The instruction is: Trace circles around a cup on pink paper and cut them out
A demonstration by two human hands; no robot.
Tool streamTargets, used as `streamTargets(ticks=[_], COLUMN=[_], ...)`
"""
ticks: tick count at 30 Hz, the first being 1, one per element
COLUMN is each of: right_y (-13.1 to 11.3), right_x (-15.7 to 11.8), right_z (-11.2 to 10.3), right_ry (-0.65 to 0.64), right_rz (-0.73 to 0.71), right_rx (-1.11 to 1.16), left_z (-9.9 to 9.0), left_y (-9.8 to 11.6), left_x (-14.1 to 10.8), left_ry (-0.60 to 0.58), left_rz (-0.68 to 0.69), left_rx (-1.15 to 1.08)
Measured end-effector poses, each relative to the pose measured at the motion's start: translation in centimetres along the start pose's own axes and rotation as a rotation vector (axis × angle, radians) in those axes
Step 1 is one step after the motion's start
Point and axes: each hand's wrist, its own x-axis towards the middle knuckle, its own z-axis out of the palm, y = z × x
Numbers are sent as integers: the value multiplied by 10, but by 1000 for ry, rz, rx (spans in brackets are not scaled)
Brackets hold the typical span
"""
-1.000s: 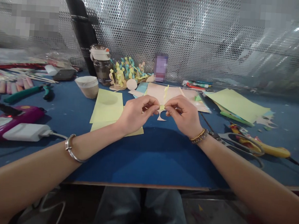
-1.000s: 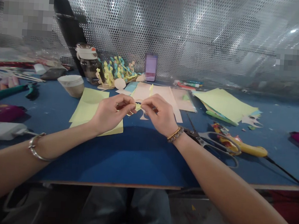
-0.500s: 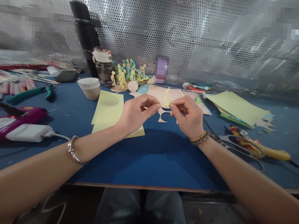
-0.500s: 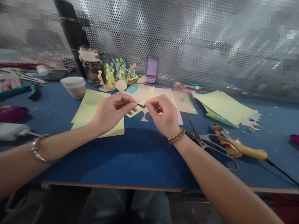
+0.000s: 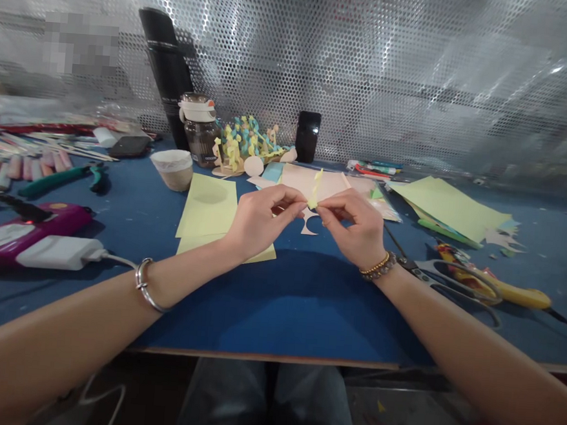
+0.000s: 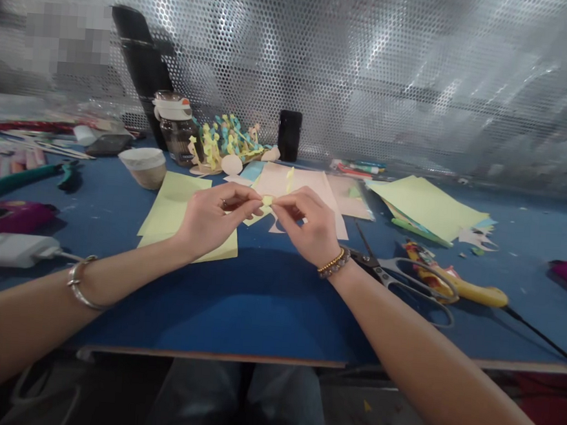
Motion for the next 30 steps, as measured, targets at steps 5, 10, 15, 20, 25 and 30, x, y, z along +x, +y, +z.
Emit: streamTargets(ticks=[5, 10, 15, 20, 25, 30], right_y=[3, 5, 5, 5, 4, 5], right_x=[2, 3, 3, 3, 4, 4], right_z=[-2, -2, -3, -4, -5, -5], right_ry=[-3, -91, -101, -92, -92, -78], right_rz=[111, 114, 84, 45, 29, 17], right_rx=[81, 117, 121, 70, 37, 23], left_z=[-1, 1, 1, 0, 0, -1], left_y=[-1, -1, -2, -3, -4, -3], left_x=[1, 1, 1, 1, 1, 1], left_ry=[5, -34, -55, -40, -46, -60], left_rz=[6, -9, -22, -32, -23, -14], left_rx=[-13, -40, -52, -47, -51, -50])
